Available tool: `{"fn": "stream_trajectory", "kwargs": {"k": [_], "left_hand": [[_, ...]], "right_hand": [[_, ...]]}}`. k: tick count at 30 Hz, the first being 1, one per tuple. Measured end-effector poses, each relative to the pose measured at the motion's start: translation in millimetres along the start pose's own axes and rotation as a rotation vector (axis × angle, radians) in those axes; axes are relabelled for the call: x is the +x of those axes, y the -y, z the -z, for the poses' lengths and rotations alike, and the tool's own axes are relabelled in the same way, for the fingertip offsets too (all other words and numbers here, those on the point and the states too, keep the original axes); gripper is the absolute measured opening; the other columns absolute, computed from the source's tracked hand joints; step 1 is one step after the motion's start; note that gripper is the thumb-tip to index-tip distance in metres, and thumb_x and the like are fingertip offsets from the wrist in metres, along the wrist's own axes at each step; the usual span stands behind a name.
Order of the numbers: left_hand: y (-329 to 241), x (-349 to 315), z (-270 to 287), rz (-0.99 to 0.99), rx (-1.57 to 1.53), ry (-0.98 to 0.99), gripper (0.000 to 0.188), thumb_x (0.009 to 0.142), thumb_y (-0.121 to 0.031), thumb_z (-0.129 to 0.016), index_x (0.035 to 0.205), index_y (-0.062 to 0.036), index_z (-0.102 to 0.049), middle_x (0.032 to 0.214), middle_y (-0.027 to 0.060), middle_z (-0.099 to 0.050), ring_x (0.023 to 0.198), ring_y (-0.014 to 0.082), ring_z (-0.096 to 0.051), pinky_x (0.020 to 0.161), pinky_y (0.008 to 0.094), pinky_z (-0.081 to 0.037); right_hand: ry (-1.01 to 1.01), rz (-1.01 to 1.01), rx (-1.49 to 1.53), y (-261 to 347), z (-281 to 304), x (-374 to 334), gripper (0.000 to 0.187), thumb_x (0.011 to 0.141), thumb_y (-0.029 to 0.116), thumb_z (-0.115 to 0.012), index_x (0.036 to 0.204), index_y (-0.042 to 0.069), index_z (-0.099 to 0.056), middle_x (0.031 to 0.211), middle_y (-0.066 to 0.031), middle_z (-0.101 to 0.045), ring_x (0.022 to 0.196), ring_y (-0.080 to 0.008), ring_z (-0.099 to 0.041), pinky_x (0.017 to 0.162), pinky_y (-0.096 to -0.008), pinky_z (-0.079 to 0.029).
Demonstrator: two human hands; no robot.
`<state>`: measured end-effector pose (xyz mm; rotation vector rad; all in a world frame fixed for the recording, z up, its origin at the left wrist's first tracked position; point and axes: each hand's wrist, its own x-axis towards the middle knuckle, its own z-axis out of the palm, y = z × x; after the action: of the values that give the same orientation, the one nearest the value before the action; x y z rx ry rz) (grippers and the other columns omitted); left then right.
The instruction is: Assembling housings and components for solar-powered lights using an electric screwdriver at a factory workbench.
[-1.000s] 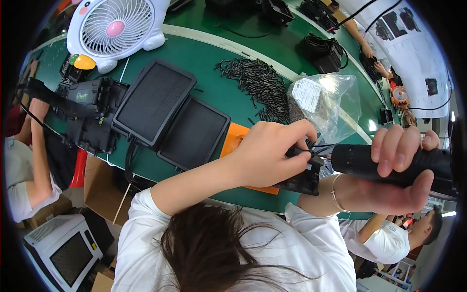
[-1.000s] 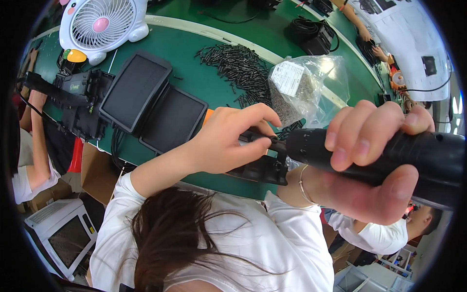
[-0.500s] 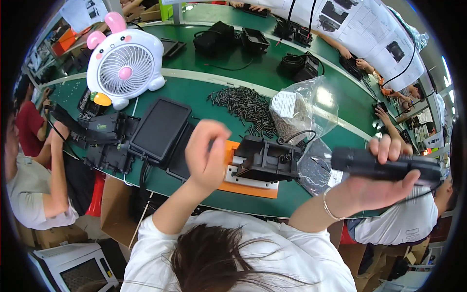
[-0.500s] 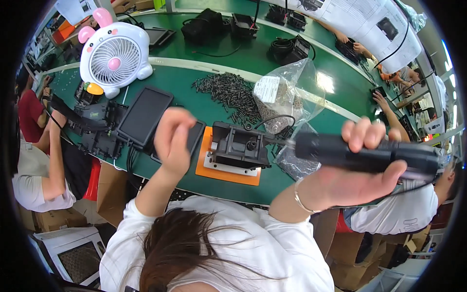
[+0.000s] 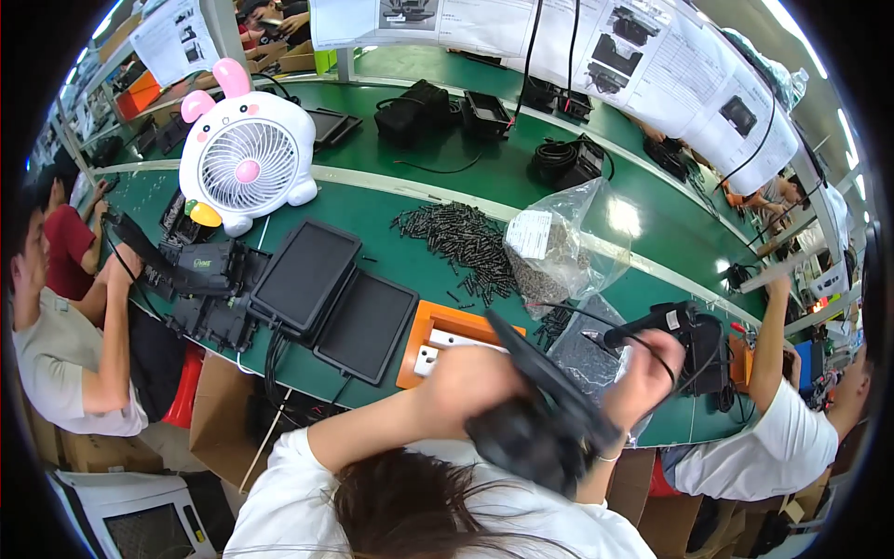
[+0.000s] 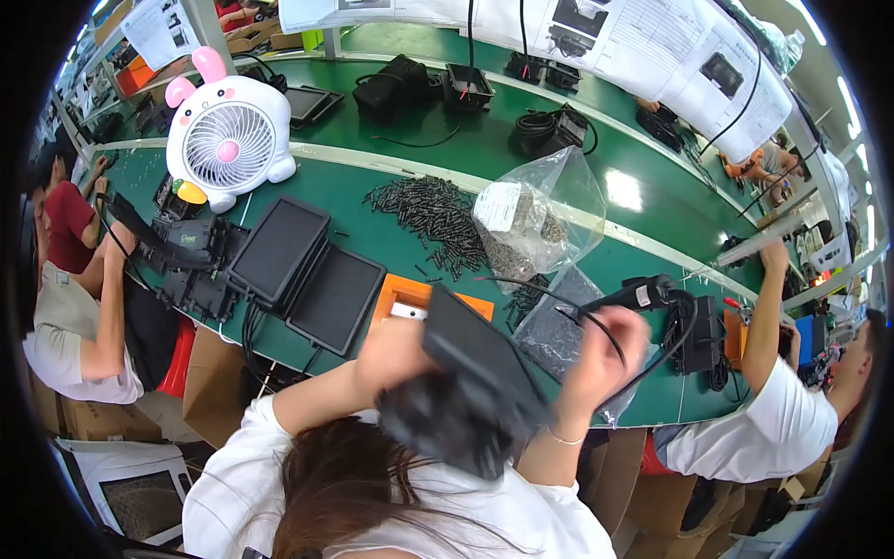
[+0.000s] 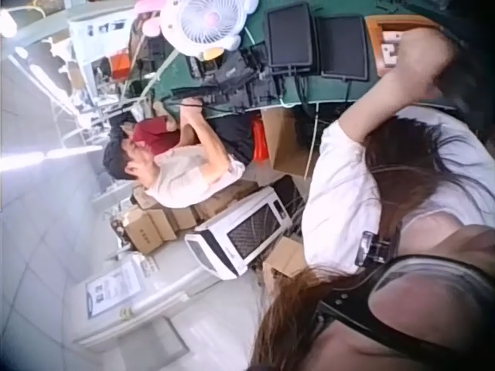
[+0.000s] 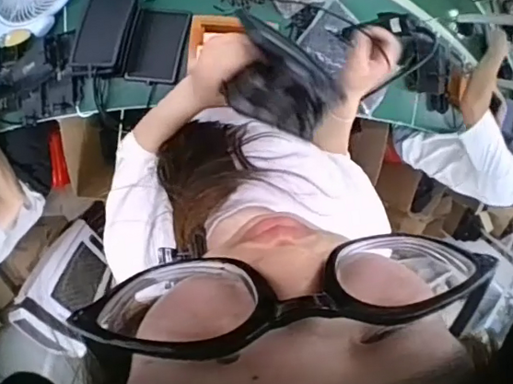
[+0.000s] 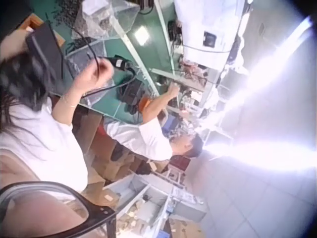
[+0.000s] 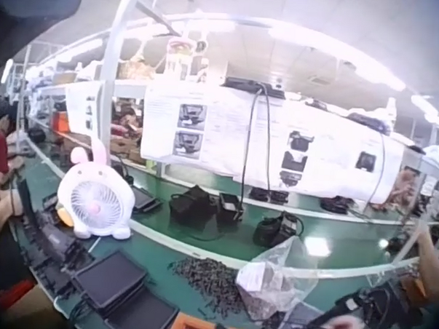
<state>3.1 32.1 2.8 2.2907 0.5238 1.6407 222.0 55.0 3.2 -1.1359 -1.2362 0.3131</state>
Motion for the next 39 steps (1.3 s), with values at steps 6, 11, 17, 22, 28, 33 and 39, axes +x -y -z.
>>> {"fn": "stream_trajectory", "kwargs": {"k": [6, 11, 17, 22, 28, 33, 39], "left_hand": [[-16, 24, 5, -0.050, -0.052, 0.376, 0.019, 0.058, -0.009, -0.061, 0.075, -0.0049, -0.051, 0.062, 0.0042, -0.044, 0.057, 0.0224, -0.052, 0.048, 0.0333, -0.041], [-37, 25, 72, 0.370, 0.277, 0.574, 0.029, 0.047, -0.005, -0.062, 0.073, -0.0097, -0.052, 0.059, 0.0047, -0.045, 0.055, 0.0258, -0.052, 0.048, 0.0355, -0.043], [-51, 13, 99, 0.433, 0.386, 0.639, 0.025, 0.047, -0.005, -0.061, 0.070, -0.0070, -0.052, 0.060, 0.0056, -0.048, 0.055, 0.0258, -0.054, 0.047, 0.0341, -0.041], [-56, 22, 76, -0.024, 0.594, 0.212, 0.021, 0.050, -0.015, -0.060, 0.071, -0.0100, -0.059, 0.087, 0.0012, -0.059, 0.072, 0.0184, -0.056, 0.051, 0.0277, -0.045], [-67, 48, 32, -0.159, 0.492, 0.071, 0.010, 0.058, -0.018, -0.061, 0.063, -0.0119, -0.056, 0.099, 0.0011, -0.061, 0.099, 0.0271, -0.058, 0.087, 0.0466, -0.040], [-17, 47, 62, 0.122, 0.240, 0.104, 0.021, 0.051, -0.008, -0.063, 0.067, -0.0019, -0.051, 0.093, 0.0132, -0.059, 0.078, 0.0292, -0.060, 0.067, 0.0355, -0.049], [1, 16, 87, 0.253, 0.702, -0.042, 0.027, 0.047, -0.001, -0.065, 0.072, -0.0032, -0.053, 0.094, 0.0113, -0.054, 0.074, 0.0282, -0.055, 0.062, 0.0353, -0.043]], "right_hand": [[0.779, -0.794, 0.461, -12, -35, -15, 0.030, 0.093, 0.026, -0.047, 0.089, -0.001, -0.058, 0.067, -0.0003, -0.056, 0.058, -0.0063, -0.051, 0.054, -0.0180, -0.041], [0.051, -0.666, 0.328, -30, -25, 3, 0.023, 0.089, 0.023, -0.055, 0.087, 0.000, -0.058, 0.068, -0.0018, -0.055, 0.060, -0.0105, -0.052, 0.055, -0.0224, -0.042], [0.359, -0.321, 0.368, -10, -17, 16, 0.027, 0.089, 0.021, -0.056, 0.096, -0.005, -0.059, 0.082, -0.0019, -0.059, 0.076, -0.0074, -0.051, 0.070, -0.0210, -0.040], [0.474, -0.218, 0.464, 7, -77, -4, 0.044, 0.095, 0.034, -0.036, 0.116, -0.003, -0.047, 0.093, -0.0083, -0.056, 0.082, -0.0132, -0.053, 0.077, -0.0276, -0.041], [1.122, -0.629, 0.716, 106, -99, -18, 0.039, 0.089, 0.038, -0.044, 0.106, 0.005, -0.057, 0.100, -0.0090, -0.059, 0.091, -0.0158, -0.054, 0.085, -0.0307, -0.042], [0.907, -0.243, 0.639, 59, -108, -28, 0.037, 0.090, 0.025, -0.041, 0.117, 0.002, -0.050, 0.111, -0.0129, -0.054, 0.105, -0.0208, -0.053, 0.093, -0.0294, -0.040], [1.210, -0.234, 0.770, 37, -90, 15, 0.090, 0.066, 0.045, -0.074, 0.131, -0.003, -0.035, 0.120, -0.0166, -0.049, 0.112, -0.0261, -0.049, 0.097, -0.0346, -0.035]]}}
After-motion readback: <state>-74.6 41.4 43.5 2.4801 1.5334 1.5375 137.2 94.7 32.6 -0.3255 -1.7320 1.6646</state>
